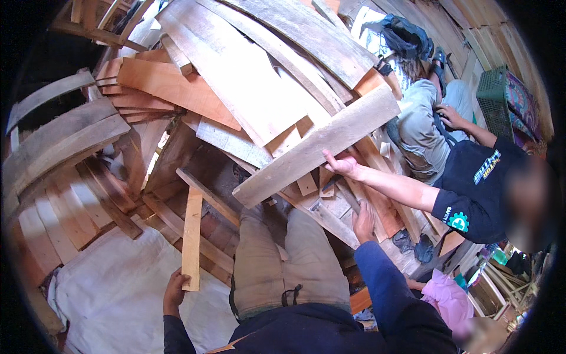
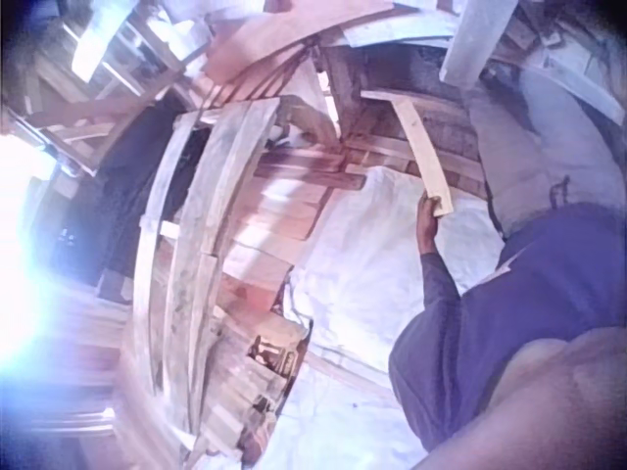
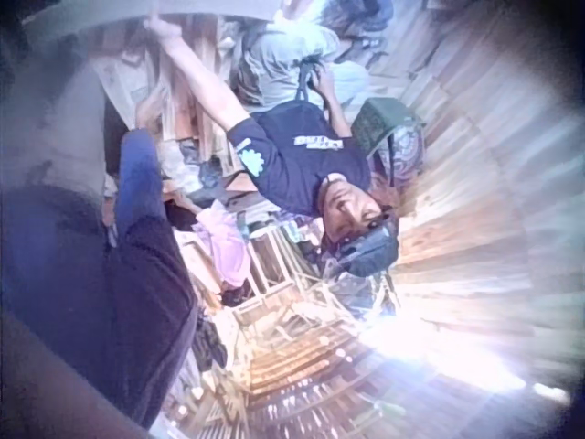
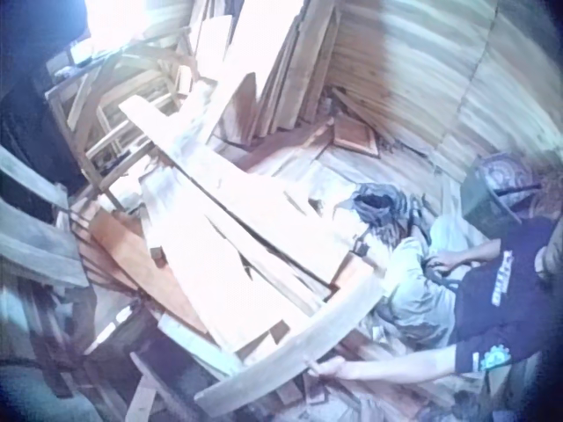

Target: The person uses a hammer and pry bar to remove wooden planks and beams from a floor structure. They repeatedly pry up boards, hammer them loose, and toss the debris aside while working in a confined space.

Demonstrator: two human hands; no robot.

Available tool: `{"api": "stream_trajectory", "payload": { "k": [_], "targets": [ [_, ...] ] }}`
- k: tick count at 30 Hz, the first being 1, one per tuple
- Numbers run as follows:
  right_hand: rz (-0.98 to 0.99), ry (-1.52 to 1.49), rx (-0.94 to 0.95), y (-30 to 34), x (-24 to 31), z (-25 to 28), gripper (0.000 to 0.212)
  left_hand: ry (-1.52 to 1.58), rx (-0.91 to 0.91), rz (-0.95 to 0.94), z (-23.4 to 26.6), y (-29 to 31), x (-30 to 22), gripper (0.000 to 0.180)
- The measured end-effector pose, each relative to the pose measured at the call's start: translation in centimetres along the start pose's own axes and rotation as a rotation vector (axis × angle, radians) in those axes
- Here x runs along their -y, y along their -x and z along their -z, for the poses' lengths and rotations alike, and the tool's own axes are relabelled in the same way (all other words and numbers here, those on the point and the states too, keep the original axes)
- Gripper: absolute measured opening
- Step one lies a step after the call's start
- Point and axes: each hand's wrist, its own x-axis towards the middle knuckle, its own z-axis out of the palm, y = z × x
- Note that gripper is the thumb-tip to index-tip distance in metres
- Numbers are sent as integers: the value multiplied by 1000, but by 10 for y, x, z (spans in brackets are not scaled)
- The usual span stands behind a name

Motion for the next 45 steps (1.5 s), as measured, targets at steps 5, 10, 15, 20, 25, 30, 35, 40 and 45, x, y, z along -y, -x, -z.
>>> {"api": "stream_trajectory", "payload": {
  "k": [5, 10, 15, 20, 25, 30, 35, 40, 45],
  "targets": [
    [-20, 96, 29, -22, -22, -25, 49, 126, -41, -116, -26, 7, -17, 49],
    [-95, -12, 10, -12, 34, -9, 49, 146, 45, -146, -46, 16, -40, 56],
    [503, -269, 98, -5, 119, 42, 38, 153, 50, -184, -49, 4, -38, 60],
    [919, 71, -142, -69, 194, 95, 51, 112, 108, -221, -63, -8, -54, 65],
    [795, 697, -66, -163, 193, 116, 59, 105, 91, -289, -89, -1, -77, 68],
    [1056, 497, -113, -164, 184, 122, 11, 49, 116, -311, -95, -10, -74, 67],
    [1106, 477, -237, -132, 166, 106, 19, 28, 135, -338, -99, -10, -72, 69],
    [1002, 467, -149, -137, 156, 102, 24, 51, 133, -358, -103, -17, -73, 66],
    [914, 498, -133, -138, 172, 102, 33, 100, 217, -370, -115, -25, -80, 63]
  ]
}}
